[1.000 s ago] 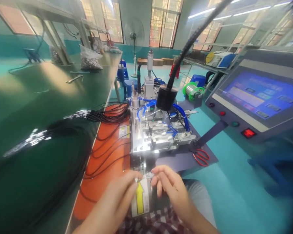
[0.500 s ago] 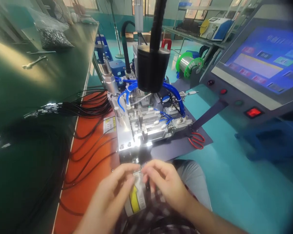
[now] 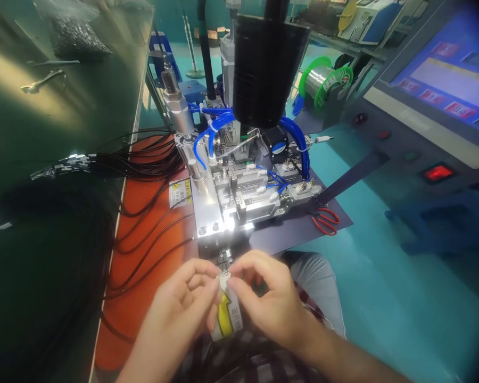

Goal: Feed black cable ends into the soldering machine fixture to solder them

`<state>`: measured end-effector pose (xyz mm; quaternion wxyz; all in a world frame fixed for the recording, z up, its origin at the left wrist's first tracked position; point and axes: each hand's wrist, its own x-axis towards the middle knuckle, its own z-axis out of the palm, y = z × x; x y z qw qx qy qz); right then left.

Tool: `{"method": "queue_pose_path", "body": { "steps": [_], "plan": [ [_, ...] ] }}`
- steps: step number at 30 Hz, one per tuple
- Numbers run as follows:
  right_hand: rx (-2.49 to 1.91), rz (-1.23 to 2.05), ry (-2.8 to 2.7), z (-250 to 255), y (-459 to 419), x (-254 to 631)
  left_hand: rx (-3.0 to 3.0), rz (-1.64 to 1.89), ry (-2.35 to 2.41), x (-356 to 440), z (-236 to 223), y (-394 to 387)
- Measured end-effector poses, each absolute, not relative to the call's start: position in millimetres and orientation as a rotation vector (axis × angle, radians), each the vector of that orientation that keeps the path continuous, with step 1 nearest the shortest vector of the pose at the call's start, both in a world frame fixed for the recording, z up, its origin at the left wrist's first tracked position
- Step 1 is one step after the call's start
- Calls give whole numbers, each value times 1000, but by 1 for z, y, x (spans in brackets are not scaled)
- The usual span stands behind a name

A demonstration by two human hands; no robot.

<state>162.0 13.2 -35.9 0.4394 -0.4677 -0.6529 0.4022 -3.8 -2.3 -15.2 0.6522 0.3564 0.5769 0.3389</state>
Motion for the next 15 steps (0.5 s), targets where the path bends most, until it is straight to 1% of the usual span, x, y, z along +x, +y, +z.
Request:
{"method": "queue_pose_path", "body": {
  "steps": [5, 8, 12, 13, 15],
  "plan": [
    [-1225, 1073, -1577, -36, 10, 157, 814, 789, 1302, -2, -18, -2],
    [-1278, 1226, -1469, -36, 11, 155, 812, 785, 1304, -2, -16, -2],
    [-1335, 1548, -1260, -36, 11, 152, 780, 769, 1263, -3, -15, -4],
    [-1349, 1590, -1236, -36, 10, 151, 768, 777, 1250, -3, -16, -5],
    [-1382, 1570, -1252, -34, 8, 148, 735, 805, 1231, -3, -18, -6]
  ]
}}
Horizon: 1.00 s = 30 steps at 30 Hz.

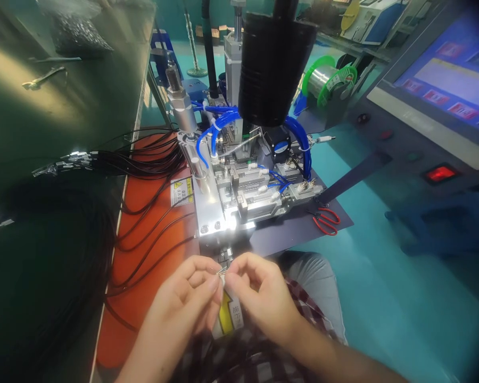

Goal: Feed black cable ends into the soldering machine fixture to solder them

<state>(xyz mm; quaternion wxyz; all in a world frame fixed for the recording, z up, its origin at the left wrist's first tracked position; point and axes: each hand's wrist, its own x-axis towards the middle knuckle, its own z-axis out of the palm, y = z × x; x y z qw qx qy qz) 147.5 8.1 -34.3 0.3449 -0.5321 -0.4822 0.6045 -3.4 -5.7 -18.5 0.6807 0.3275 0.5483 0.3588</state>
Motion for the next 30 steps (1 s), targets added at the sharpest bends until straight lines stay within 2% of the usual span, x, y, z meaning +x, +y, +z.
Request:
{"method": "queue_pose_path", "body": {
  "steps": [4, 13, 30],
  "plan": [
    [-1396, 1419, -1350, -31, 5, 143, 693, 836, 1229, -3, -22, -6],
    [-1350, 1334, -1409, -31, 1, 152, 784, 701, 1367, -8, -12, -7],
    [-1247, 1583, -1298, -22, 16, 169, 736, 704, 1339, -7, -17, -8]
  ]
}}
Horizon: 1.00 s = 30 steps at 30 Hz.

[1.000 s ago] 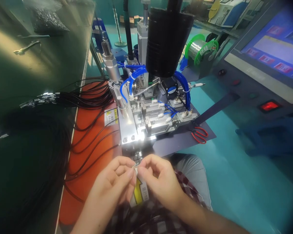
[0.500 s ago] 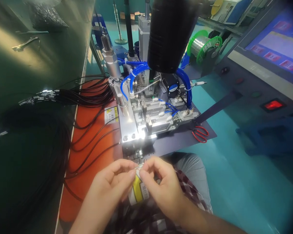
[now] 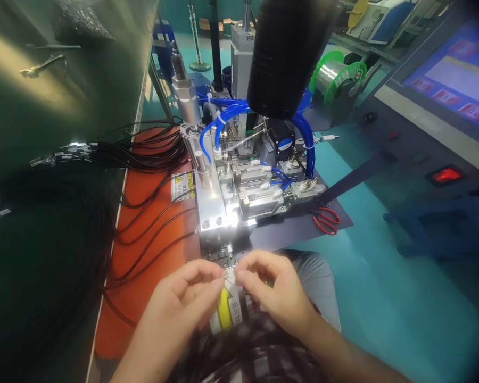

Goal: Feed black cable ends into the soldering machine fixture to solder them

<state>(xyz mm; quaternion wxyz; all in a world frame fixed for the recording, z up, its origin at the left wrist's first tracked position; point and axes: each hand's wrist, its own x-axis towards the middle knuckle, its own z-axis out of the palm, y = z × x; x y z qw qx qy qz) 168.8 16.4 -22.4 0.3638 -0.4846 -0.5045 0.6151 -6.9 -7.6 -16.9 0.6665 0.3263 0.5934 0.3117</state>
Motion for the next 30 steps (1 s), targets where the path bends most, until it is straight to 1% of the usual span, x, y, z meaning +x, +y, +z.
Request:
{"method": "queue_pose_path", "body": {
  "steps": [9, 19, 30],
  "plan": [
    [-1197, 1665, -1204, -25, 16, 164, 759, 684, 1365, -6, -14, -8],
    [-1141, 1911, -1036, -31, 18, 166, 735, 693, 1340, -7, -17, -7],
    [-1134, 1861, -993, -30, 22, 158, 669, 655, 1340, -7, -16, -4]
  ]
}}
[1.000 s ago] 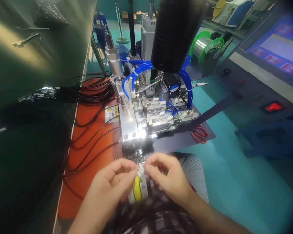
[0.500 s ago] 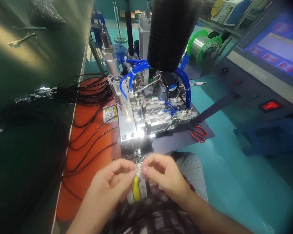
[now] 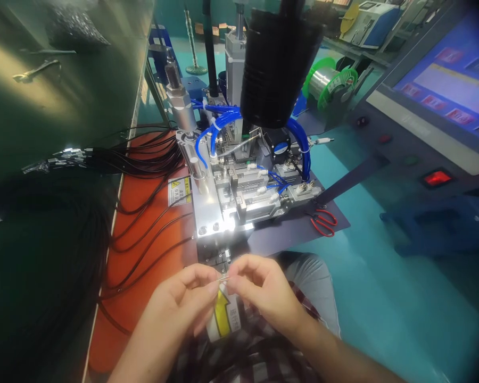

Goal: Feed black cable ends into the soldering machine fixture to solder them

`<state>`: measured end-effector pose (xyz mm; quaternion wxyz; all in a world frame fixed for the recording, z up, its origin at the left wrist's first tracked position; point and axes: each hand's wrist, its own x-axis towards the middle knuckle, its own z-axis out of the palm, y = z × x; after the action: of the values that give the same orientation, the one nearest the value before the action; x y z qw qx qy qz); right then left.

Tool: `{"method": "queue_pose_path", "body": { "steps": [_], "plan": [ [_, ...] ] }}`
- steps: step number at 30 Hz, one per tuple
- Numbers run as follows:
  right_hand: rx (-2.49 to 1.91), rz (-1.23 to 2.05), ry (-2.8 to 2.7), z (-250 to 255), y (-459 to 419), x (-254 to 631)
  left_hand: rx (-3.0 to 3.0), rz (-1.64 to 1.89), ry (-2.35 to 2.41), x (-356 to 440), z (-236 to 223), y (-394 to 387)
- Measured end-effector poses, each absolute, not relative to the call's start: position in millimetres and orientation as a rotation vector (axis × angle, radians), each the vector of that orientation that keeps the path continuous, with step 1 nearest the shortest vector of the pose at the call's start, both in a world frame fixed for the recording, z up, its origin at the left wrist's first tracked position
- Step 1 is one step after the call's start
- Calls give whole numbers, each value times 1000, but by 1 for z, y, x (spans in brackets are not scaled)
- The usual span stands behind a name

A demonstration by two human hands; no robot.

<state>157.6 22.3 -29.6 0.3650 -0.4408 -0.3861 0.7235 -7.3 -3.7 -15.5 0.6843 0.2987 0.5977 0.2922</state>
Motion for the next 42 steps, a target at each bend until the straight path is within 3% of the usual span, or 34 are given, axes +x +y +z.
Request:
{"method": "queue_pose_path", "body": {
  "steps": [16, 31, 42],
  "plan": [
    [-1096, 1794, -1058, -39, 17, 151, 585, 684, 1247, -8, -17, -2],
    [-884, 1752, -1499, -36, 36, 172, 838, 549, 1298, -13, -19, -4],
    [-1211, 1613, -1393, -34, 36, 169, 649, 770, 1434, -4, -22, 4]
  ]
}}
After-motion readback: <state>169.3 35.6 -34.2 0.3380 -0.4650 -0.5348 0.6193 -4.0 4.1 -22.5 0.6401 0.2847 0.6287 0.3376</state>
